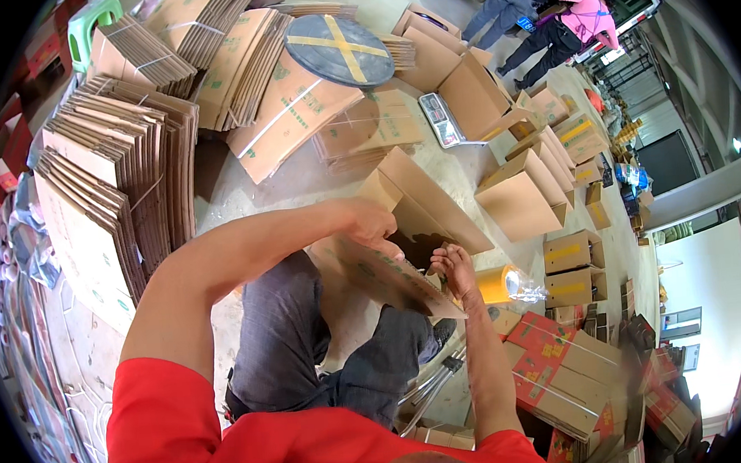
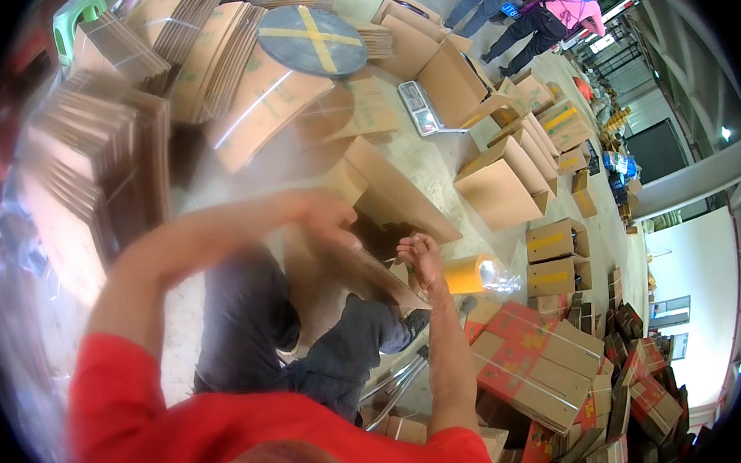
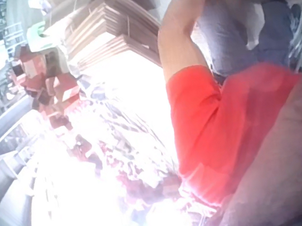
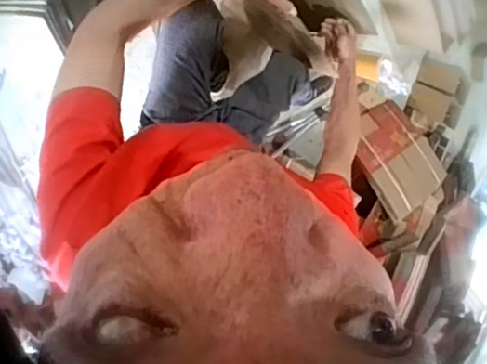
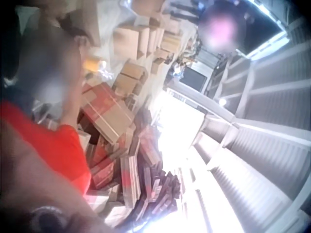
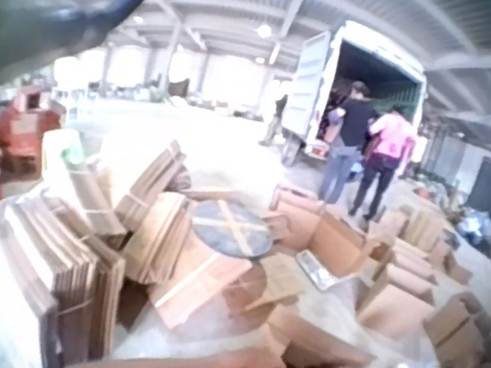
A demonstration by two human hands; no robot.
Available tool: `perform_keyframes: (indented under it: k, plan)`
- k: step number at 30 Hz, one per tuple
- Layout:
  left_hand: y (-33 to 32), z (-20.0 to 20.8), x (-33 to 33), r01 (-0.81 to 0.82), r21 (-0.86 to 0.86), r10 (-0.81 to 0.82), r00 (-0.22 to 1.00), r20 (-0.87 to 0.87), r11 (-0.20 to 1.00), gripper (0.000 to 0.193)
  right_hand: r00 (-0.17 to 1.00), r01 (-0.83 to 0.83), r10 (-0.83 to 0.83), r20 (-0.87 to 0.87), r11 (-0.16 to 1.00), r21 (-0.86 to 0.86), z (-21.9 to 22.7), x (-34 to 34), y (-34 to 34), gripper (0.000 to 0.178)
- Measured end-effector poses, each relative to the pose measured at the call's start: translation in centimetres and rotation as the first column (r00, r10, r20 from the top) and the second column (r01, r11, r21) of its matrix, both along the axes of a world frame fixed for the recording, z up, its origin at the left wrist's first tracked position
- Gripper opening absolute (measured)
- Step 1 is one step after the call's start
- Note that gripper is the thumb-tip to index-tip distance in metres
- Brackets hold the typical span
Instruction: The person assembles flat cardboard sheets into boxes, folds the flaps, and seals them with yellow packing tape using a handheld dispenser. The person repeats this process for multiple boxes, stacking the finished ones nearby.
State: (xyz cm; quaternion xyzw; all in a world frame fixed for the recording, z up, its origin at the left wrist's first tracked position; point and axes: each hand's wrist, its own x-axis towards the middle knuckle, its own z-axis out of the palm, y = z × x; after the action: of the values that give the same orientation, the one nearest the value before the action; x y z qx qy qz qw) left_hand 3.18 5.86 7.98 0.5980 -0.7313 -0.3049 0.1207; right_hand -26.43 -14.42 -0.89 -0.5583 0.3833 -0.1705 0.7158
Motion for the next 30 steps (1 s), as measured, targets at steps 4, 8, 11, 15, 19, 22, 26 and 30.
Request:
perform_keyframes:
  k: [4, 8, 11, 15, 19, 22, 26, 30]
  plan:
    - [-2.5, -0.6, 0.7, -0.005, -0.113, 0.005, 1.0, 0.004, 0.994, 0.065, 0.974, 0.095, -0.122, 0.191, 0.985, 0.142, -0.6, -1.0, -1.0, 0.03]
    - [-5.5, -4.6, 1.1, 0.027, -0.355, 0.01, 0.995, 0.103, 0.934, 0.058, 0.926, 0.295, -0.326, 0.188, 0.939, 0.175, -0.8, -4.0, -1.1, 0.03]
    - [-5.9, -9.7, 1.4, -0.027, -0.656, 0.152, 0.979, 0.135, 0.754, 0.051, 0.877, 0.478, -0.466, 0.114, 0.831, -0.283, -0.5, -5.9, 0.0, 0.039]
    - [-3.6, -9.5, 0.8, -0.158, -0.593, 0.248, 0.966, 0.073, 0.789, 0.047, 0.936, 0.095, -0.257, -0.241, 0.843, -0.529, -0.8, -3.9, 6.4, 0.067]
    - [-4.1, -8.1, 0.8, -0.223, -0.581, 0.311, 0.949, 0.055, 0.783, 0.047, 0.973, 0.209, -0.213, -0.092, 0.977, -0.047, -3.6, -5.8, 5.1, 0.077]
    - [-2.6, -10.2, 1.0, -0.527, -0.643, 0.589, 0.795, -0.143, 0.555, 0.06, 0.957, 0.236, -0.252, -0.141, 0.964, -0.119, -4.1, -5.4, 5.3, 0.079]
    - [0.6, -13.2, 0.8, -0.841, -0.329, 0.693, 0.541, -0.476, 0.43, 0.077, 0.952, 0.275, -0.282, -0.119, 0.959, -0.072, -4.1, -5.2, 5.4, 0.08]
    - [1.4, -15.4, 1.0, -0.692, 0.102, 0.458, 0.352, -0.817, 0.715, 0.081, 0.956, 0.239, -0.25, -0.155, 0.967, -0.087, -3.2, -6.2, 5.1, 0.077]
